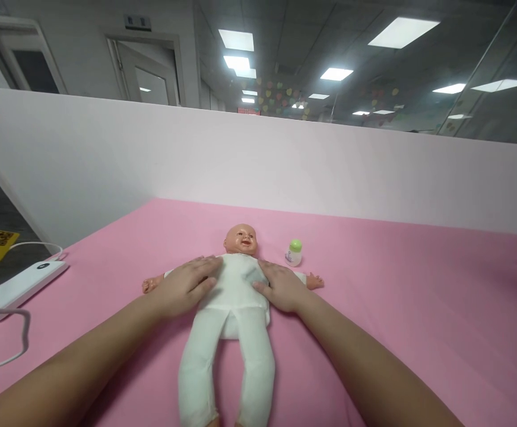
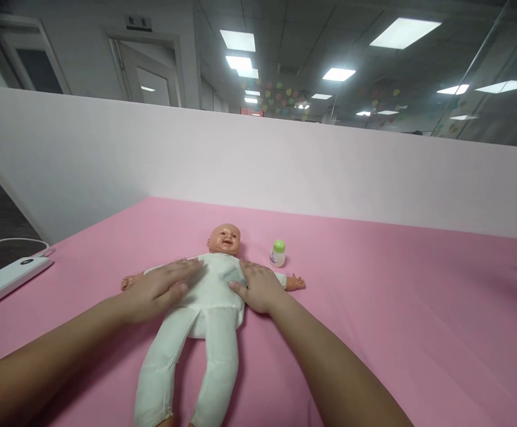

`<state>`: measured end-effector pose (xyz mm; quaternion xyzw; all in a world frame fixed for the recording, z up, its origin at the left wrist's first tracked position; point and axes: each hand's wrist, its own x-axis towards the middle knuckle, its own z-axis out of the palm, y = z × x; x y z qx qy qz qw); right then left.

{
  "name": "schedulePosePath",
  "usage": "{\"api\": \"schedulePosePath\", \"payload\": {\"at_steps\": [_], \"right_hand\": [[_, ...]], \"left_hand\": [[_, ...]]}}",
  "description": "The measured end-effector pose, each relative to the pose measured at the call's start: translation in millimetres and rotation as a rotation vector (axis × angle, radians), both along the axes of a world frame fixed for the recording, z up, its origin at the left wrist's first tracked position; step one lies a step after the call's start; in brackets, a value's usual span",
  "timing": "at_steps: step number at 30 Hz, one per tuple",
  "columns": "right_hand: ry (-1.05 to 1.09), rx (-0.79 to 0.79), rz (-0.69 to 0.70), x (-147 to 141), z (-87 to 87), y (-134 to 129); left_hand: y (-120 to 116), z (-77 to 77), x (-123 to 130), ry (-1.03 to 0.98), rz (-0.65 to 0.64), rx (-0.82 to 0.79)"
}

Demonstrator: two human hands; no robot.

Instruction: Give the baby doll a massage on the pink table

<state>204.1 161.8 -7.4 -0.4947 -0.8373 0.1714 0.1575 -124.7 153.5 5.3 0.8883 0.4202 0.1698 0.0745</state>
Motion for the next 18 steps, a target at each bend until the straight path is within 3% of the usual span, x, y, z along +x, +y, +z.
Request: {"api": "schedulePosePath", "payload": {"at_steps": [5, 9, 12, 18], "right_hand": [[-0.013, 0.008, -0.004, -2, -0.5, -1], [-0.009, 0.011, -0.014, -3, -0.3, -2], [-0.017, 0.018, -0.014, -2, -3.6, -1], [-0.053, 0.022, -0.007, -1, -9.7, 3]], "left_hand": [[-70, 18.8, 10, -0.057, -0.417, -0.049], [-97, 19.8, 15, -0.013, -0.513, -0.188], [-84, 13.7, 20, -0.011, -0.478, -0.224], [-16, 2.7, 38, -0.005, -0.35, -0.18]]}}
